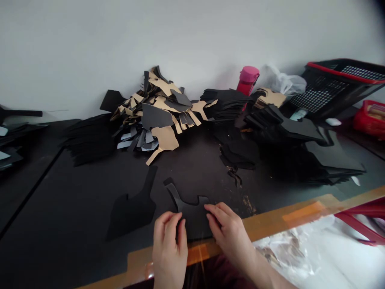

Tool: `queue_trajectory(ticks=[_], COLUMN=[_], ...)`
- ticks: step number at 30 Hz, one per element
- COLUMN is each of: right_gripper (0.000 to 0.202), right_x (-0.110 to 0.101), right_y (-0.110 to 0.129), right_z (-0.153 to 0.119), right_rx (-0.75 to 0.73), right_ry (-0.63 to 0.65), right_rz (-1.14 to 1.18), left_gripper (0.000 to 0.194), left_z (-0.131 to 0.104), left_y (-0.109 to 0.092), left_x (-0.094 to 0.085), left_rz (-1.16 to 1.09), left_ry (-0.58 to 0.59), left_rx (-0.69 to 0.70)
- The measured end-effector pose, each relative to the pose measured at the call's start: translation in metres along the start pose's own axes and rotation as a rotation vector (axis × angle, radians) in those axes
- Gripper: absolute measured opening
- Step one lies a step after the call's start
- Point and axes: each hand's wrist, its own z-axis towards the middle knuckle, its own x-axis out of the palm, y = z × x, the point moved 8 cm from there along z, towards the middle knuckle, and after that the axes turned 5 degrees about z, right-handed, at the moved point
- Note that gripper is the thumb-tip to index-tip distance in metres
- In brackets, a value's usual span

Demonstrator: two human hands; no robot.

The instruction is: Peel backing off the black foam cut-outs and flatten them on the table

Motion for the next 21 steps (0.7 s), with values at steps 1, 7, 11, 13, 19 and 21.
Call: queue_trajectory(ticks=[1,7,11,13,19,21], right_gripper=[0.026,0.026,0.026,0.026,0.025,0.025], right_x=[0.0001,0.0011,0.0011,0.0011,0.0005,0.0008], right_y=[-0.0008,-0.0033,-0.0029,-0.0026,-0.0023,-0.0025], right_z=[-0.0002,-0.0001,0.0012,0.0016,0.0017,0.0017], right_rx=[0.004,0.011,0.009,0.005,0.004,0.005], right_ry=[-0.001,0.006,0.007,0.008,0.014,0.022], right_rz=[-0.001,0.001,0.008,-0.006,-0.048,-0.054], left_gripper=[0.015,0.015,0.015,0.015,0.015,0.016], left_z=[0.0,-0.0003,-0.0005,-0.0009,-0.0023,-0.0021], left_y=[0.0002,0.0006,0.0002,0.0002,0.0013,0.0016], left_x=[0.0003,0.0009,-0.0004,-0.0003,0.001,0.0012], left_rz=[-0.002,0.009,0.001,0.001,0.008,0.003], left_ry=[0.001,0.002,-0.015,-0.011,0.015,0.015], left_rx=[-0.003,-0.008,-0.001,-0.004,-0.047,-0.061])
